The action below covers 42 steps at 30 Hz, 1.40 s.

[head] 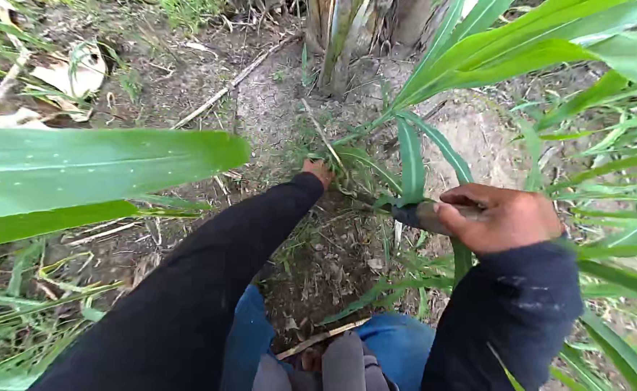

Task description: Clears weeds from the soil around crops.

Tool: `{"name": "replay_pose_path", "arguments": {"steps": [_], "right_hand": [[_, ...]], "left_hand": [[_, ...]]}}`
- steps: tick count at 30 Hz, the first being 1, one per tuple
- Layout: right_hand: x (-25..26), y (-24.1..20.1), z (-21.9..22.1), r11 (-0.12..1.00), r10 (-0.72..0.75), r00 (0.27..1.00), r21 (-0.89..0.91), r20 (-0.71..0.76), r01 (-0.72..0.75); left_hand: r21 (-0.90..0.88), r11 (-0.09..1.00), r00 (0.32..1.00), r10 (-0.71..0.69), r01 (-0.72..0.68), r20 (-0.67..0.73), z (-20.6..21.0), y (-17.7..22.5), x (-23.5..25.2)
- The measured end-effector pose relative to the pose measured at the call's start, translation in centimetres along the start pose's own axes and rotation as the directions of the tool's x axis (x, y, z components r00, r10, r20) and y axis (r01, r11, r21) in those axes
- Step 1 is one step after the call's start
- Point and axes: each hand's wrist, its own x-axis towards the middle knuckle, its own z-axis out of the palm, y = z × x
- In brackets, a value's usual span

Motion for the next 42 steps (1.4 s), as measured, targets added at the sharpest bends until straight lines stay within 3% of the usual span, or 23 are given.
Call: {"name": "replay_pose_path", "arguments": {"steps": [3, 6, 10, 14, 17, 19, 22, 25, 28, 31, 32, 37, 39, 42], "right_hand": [[-0.5, -0.4, 0.4, 1.000, -0.010, 1.000, -0.015, -0.016, 0.010], [-0.9, -1.0, 0.7, 0.999, -0.009, 1.000, -0.031, -0.018, 0.009], [-1.3, -1.0, 1.1, 0.998, -0.056, 0.997, -0.038, -0.045, 0.055], [-1.6, -0.8, 0.9, 0.998, -0.063, 0.997, -0.005, -0.039, 0.063], [-1.8, -1.0, 1.1, 0.998, -0.063, 0.997, 0.012, -0.053, 0.064], [-2.1, -1.8, 1.1, 0.997, -0.057, 0.996, 0.052, -0.071, 0.061], [-1.9, -1.6, 1.4, 0.996, -0.087, 0.993, -0.026, -0.081, 0.085], [-1.7, -1.6, 1.6, 0.995, -0.093, 0.993, -0.044, -0.072, 0.090], [-1.8, -1.3, 1.9, 0.990, -0.132, 0.987, -0.071, -0.087, 0.126], [-2.1, -0.7, 2.3, 0.986, -0.147, 0.983, -0.091, -0.114, 0.137], [-2.2, -0.6, 2.4, 0.987, -0.144, 0.982, -0.088, -0.121, 0.134], [-2.5, -0.8, 2.7, 0.987, -0.150, 0.977, -0.076, -0.149, 0.140], [-2.5, -1.0, 2.8, 0.987, -0.150, 0.975, -0.082, -0.166, 0.138], [-2.6, -1.0, 2.9, 0.984, -0.156, 0.975, -0.109, -0.156, 0.140]], "left_hand": [[-0.242, 0.938, 0.966, -0.257, 0.247, -0.009, 0.7, -0.9, 1.8], [-0.364, 0.867, 0.928, -0.372, 0.340, -0.017, 0.3, -1.0, 2.5], [-0.145, 0.941, 0.951, -0.310, 0.306, -0.008, -1.5, -0.8, 3.5], [-0.149, 0.952, 0.963, -0.270, 0.266, -0.009, -2.2, -1.3, 3.0], [-0.154, 0.955, 0.968, -0.252, 0.252, 0.019, -1.9, -1.0, -0.2], [-0.082, 0.986, 0.988, -0.139, 0.145, 0.073, 0.1, -0.7, -3.4], [0.044, 0.997, 0.978, 0.046, -0.056, 0.201, 3.9, -0.2, -6.3], [0.006, 0.994, 0.991, 0.105, -0.106, 0.086, 3.2, -0.5, -4.7], [-0.010, 1.000, 0.994, -0.001, 0.000, -0.108, -0.5, -2.0, -0.2], [-0.106, 0.958, 0.956, -0.278, 0.268, -0.091, -4.4, -3.8, 3.3], [-0.098, 0.949, 0.945, -0.311, 0.301, -0.102, -5.0, -4.6, 4.4], [-0.201, 0.925, 0.933, -0.347, 0.323, -0.099, -4.9, -8.9, 6.5], [-0.235, 0.898, 0.914, -0.399, 0.372, -0.078, -4.3, -8.8, 6.7], [-0.151, 0.892, 0.899, -0.436, 0.426, -0.038, -5.1, -6.6, 5.4]]}}
